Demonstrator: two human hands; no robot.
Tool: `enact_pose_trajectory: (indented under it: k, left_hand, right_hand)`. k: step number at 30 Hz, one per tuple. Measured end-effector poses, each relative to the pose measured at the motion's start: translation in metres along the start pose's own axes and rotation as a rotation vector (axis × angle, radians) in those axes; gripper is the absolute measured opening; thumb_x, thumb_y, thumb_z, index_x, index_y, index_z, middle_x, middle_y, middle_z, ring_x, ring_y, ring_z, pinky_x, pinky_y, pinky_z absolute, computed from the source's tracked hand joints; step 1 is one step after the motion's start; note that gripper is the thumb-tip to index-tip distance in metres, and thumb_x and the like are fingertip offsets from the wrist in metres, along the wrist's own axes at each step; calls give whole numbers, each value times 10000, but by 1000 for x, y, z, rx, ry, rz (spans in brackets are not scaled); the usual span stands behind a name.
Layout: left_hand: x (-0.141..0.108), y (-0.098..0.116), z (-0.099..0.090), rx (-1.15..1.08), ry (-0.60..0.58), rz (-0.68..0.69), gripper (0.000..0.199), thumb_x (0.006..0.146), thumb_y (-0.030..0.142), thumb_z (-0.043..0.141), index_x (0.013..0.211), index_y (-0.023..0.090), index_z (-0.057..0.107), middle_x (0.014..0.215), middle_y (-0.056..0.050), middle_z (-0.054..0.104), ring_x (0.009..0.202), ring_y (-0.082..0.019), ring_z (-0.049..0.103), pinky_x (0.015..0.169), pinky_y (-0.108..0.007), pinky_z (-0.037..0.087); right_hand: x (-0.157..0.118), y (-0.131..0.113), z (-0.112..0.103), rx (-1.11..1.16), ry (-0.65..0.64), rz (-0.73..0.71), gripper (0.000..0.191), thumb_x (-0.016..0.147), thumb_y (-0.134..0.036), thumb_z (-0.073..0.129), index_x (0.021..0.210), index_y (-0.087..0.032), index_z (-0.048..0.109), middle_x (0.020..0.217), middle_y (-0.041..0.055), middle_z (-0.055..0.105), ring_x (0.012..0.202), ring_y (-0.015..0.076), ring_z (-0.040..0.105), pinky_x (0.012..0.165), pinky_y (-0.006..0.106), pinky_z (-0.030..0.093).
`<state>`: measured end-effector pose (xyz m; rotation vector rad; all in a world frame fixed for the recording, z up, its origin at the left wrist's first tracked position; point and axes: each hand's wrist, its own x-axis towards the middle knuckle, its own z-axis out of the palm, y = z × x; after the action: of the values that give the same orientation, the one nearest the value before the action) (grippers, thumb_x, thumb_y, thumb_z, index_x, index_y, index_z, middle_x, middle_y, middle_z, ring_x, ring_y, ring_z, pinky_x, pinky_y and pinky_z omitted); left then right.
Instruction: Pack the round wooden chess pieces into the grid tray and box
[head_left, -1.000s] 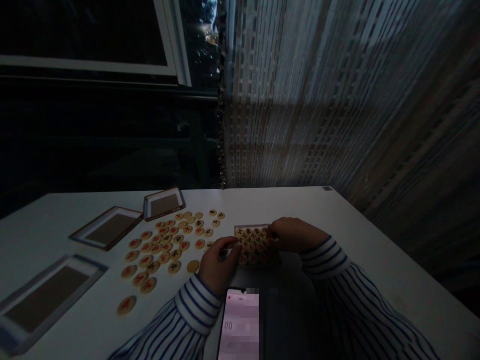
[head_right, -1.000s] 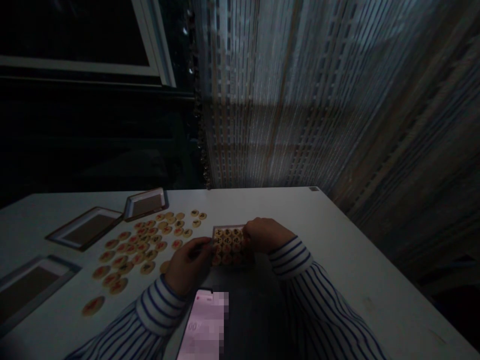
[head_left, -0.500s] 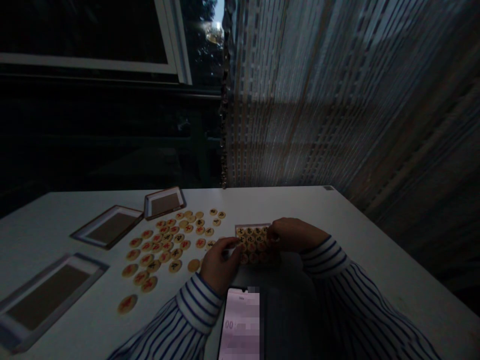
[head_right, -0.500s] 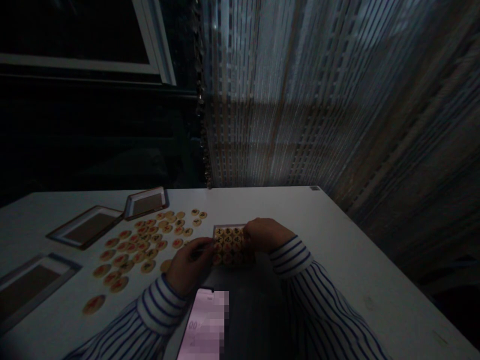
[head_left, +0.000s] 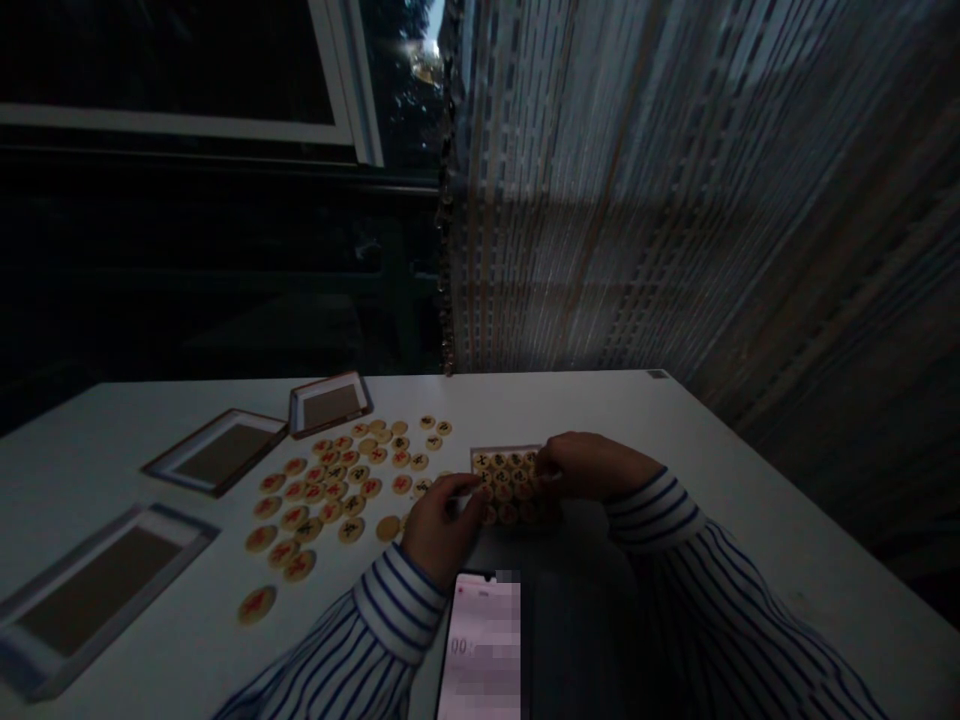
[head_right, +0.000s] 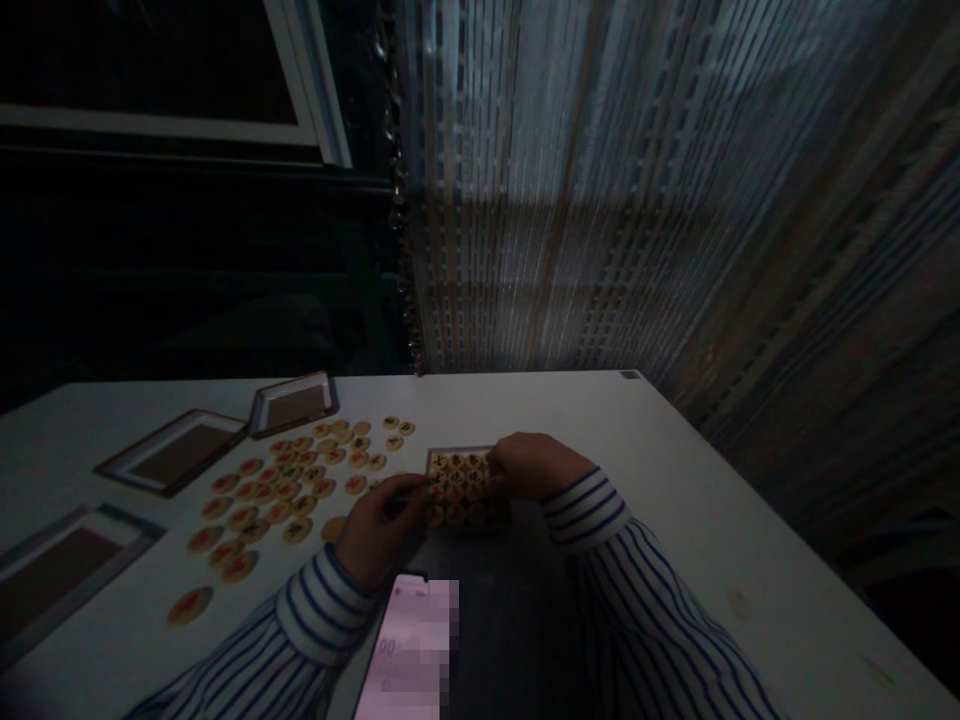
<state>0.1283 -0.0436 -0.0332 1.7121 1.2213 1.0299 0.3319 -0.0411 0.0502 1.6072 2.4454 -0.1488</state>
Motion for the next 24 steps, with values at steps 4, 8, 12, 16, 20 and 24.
enact_pose_trajectory:
  k: [4, 8, 12, 16, 20, 24]
  left_hand:
    - [0, -2, 1, 19, 5, 15, 258, 705, 310, 541, 886, 141, 611, 865, -90, 640, 837, -203, 591, 751, -346, 465]
    - [0, -4, 1, 35, 4, 25, 255, 710, 301, 537, 896, 142, 608, 878, -89, 639, 839, -202, 592, 745, -347, 470]
    - [0, -7, 2, 30, 17, 41, 241, 705, 301, 547, 880, 149, 612, 869, -81, 638, 833, -198, 592, 749, -343, 468]
    - [1, -9, 3, 16, 5, 33, 250, 717, 308, 537, 905, 154, 600, 872, -75, 636, 836, -192, 592, 753, -337, 467]
    - [1, -7, 2, 26, -4, 32, 244, 717, 307, 537, 892, 151, 605, 866, -78, 633, 835, -194, 590, 741, -331, 468]
    - [1, -5, 2, 46, 10, 45, 233, 710, 302, 544, 873, 151, 613, 851, -75, 633, 822, -192, 590, 740, -331, 465]
  right_hand:
    - [1, 1, 0, 9, -18, 11, 245, 710, -344, 478, 806, -185, 637, 760, 67, 640, 669, 174, 577, 535, 246, 357]
    - [0, 0, -1, 4, -29, 33, 234, 707, -316, 473, 809, -180, 635, 788, 77, 645, 702, 188, 587, 551, 252, 368]
    - [-1, -1, -2, 21, -37, 39, 249, 708, -323, 477, 848, -188, 634, 832, 80, 645, 745, 198, 589, 583, 262, 387]
    - [-1, -1, -2, 17, -41, 44, 239, 698, -313, 490, 842, -187, 632, 825, 78, 644, 733, 196, 589, 576, 260, 387]
    - [0, -1, -2, 5, -35, 24, 220, 704, -301, 482, 815, -185, 632, 801, 73, 643, 714, 188, 588, 561, 252, 378]
    - [0, -1, -1, -4, -28, 10, 227, 714, -313, 482, 825, -182, 630, 803, 76, 641, 715, 187, 587, 559, 250, 377]
